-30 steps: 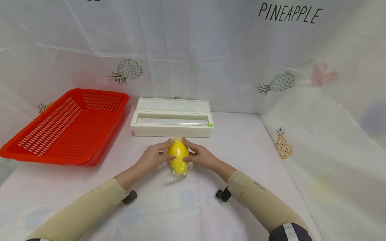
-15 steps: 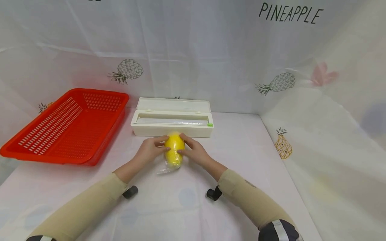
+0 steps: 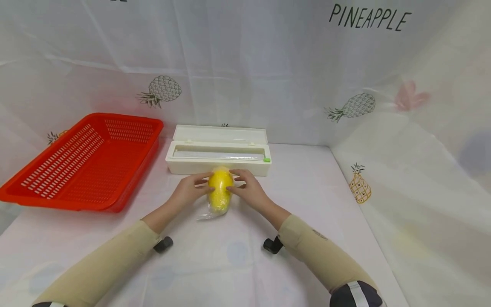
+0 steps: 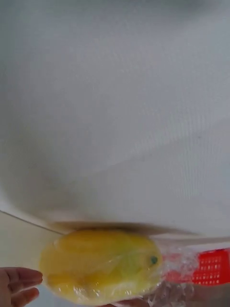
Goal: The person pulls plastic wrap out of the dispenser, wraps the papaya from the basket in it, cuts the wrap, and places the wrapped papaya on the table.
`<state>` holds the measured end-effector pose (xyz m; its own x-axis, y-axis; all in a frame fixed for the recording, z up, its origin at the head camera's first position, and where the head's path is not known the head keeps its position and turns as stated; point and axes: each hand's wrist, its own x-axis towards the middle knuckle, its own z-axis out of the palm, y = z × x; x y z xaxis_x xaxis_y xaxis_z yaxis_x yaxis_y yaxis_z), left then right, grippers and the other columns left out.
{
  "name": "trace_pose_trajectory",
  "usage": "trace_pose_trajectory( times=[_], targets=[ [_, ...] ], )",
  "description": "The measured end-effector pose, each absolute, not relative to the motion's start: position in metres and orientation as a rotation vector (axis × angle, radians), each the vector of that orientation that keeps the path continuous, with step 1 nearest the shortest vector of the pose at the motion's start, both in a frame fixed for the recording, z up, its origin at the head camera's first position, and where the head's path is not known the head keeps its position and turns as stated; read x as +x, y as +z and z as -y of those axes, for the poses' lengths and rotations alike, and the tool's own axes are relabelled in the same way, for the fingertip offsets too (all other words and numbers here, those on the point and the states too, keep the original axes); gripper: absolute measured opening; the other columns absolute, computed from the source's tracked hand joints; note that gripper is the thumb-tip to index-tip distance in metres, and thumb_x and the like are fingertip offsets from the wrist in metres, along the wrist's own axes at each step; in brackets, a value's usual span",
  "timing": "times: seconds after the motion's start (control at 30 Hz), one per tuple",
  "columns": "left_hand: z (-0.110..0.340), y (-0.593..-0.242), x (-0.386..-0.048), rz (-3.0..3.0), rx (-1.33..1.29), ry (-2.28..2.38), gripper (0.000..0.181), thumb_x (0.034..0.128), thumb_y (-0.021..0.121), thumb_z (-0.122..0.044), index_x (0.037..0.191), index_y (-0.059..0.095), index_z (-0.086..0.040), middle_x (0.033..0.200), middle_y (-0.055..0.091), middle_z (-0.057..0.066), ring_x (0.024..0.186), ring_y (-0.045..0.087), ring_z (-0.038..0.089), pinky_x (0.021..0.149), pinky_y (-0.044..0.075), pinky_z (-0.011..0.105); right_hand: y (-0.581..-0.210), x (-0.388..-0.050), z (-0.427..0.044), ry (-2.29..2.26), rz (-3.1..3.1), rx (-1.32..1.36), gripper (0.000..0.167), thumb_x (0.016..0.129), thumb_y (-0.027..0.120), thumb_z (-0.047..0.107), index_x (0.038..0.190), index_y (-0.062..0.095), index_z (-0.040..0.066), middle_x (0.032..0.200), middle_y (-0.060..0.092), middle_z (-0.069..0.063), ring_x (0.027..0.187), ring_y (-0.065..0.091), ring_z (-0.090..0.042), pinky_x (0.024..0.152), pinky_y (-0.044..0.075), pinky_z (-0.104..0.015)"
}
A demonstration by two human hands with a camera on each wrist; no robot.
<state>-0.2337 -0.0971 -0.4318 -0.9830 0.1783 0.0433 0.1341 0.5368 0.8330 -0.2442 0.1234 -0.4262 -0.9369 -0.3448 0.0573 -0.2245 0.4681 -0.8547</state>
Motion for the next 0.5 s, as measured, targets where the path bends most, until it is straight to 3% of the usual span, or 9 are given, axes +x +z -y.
trace_pose_trajectory(
  times=[0.23,0.5],
  targets=[
    [0.098,-0.431,-0.229,-2.800,0.427,1.325,0.056,0.0840,0.078,-0.016,0.136,0.058,-0.009,0.142,0.052,0.006,0.127,0.049,0.029,0.098,0.047,0.043,-0.419,-0.227,-0.128,-1.478,-2.590,-0.655,0.038,0.089,0.072,0.013,0.125,0.062,0.011,0.123,0.058,-0.003,0.106,0.060,-0.024,0.089,0.049,-0.044],
    [0.103,-0.433,-0.227,-2.803,0.756,1.160,0.055,0.0837,0.078,-0.014,0.135,0.059,-0.012,0.148,0.045,0.002,0.137,0.039,0.029,0.110,0.032,0.049,-0.419,-0.208,-0.128,-1.412,-2.581,-0.868,0.024,0.088,0.073,0.012,0.111,0.068,0.010,0.108,0.067,0.000,0.098,0.059,-0.021,0.086,0.048,-0.045]
  ],
)
